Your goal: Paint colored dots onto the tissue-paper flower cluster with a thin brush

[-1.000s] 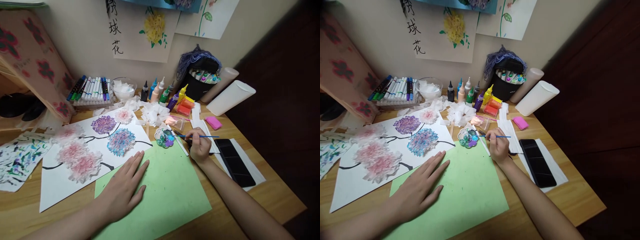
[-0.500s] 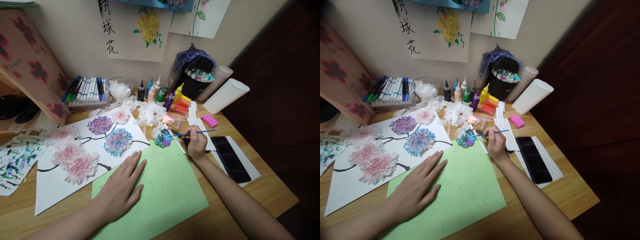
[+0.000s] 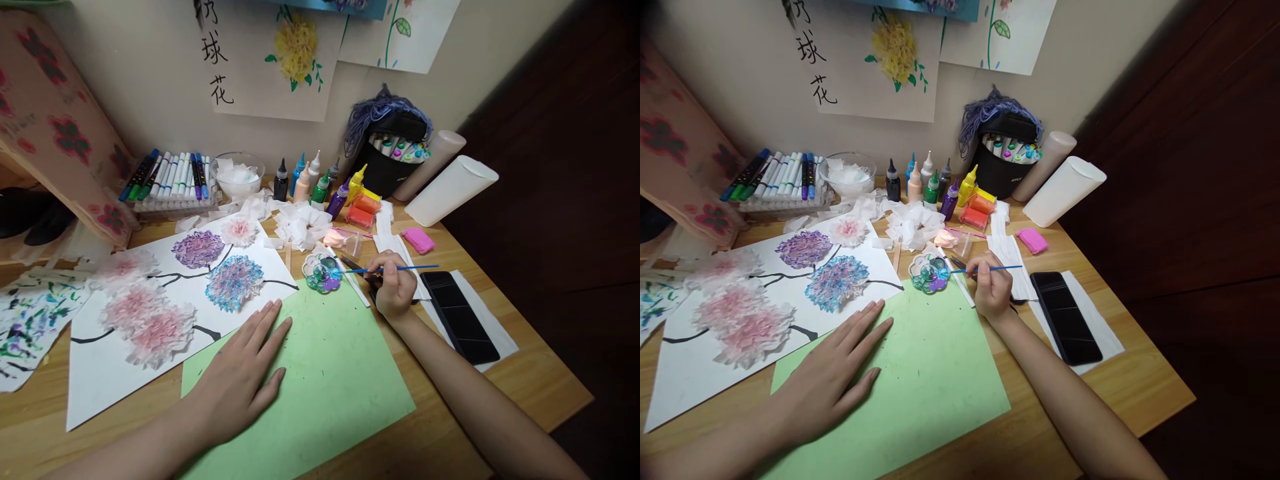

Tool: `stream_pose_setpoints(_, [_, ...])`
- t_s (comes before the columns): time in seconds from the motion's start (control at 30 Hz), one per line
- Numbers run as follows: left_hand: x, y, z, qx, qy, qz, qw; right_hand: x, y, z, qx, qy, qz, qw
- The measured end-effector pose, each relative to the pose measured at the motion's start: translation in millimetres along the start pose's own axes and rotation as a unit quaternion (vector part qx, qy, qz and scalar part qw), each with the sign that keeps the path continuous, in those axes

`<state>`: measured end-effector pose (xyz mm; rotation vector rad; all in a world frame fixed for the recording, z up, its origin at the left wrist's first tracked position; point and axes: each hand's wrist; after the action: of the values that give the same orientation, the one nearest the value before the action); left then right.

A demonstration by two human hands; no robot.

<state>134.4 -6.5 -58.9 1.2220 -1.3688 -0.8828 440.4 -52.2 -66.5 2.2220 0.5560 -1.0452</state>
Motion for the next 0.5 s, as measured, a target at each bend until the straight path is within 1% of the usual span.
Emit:
stream_pose_setpoints(0.3, [0.0, 0.4, -1.7, -0.008, -0.001, -0.01, 1.0, -0.9, -1.2, -0.4, -0.025, 0.028, -0.011, 0.999])
stream_pose_setpoints(0.5, [0.1, 0.8, -0.3, -0.01, -0.003, -0.009, 1.0, -1.0, -0.7, -0.6, -0.021, 0.035, -0.022, 0.999])
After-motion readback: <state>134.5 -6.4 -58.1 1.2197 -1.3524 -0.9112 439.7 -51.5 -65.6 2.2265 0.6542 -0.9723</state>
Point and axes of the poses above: each hand's wrist, its own z-axis away from the middle knuckle, its own y-axis out of the back of the hand, x = y × z, and after that the axes turned 14 degrees about -y, right-handed
